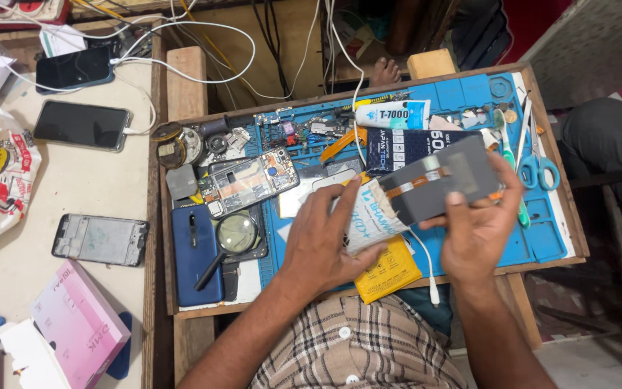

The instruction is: The person handles a disassembled smartphone, removes a battery, and unpacks a new screen assembly from packaging. They compare the new screen to the phone chassis and place the battery into the chassis.

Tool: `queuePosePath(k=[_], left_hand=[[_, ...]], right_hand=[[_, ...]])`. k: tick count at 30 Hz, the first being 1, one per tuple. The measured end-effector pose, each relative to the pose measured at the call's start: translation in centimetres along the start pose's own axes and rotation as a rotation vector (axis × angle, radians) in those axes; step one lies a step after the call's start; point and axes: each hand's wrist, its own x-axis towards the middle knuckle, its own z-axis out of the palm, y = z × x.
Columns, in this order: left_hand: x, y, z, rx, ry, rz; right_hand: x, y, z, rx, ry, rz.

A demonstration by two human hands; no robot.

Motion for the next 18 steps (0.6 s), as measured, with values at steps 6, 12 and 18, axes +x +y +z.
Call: queuePosePath(k=[6,12,18], left_hand=[[-0.9,-0.5,0.3,-0.056,-0.028,-0.002],[-1.3,-0.8,0.8,-0.063,0.024,0.016],[-0.7,0.6,-1.5,-0.066,0.049,0.014]], right_hand=[[-1.7,1.4,1.3,-0.148,-0.131,0.137],[-3.6,0.4,2.3,-0.461,-0.257,0.006],[-3.6,-0.6,4.3,-0.282,-0.321,0.176]])
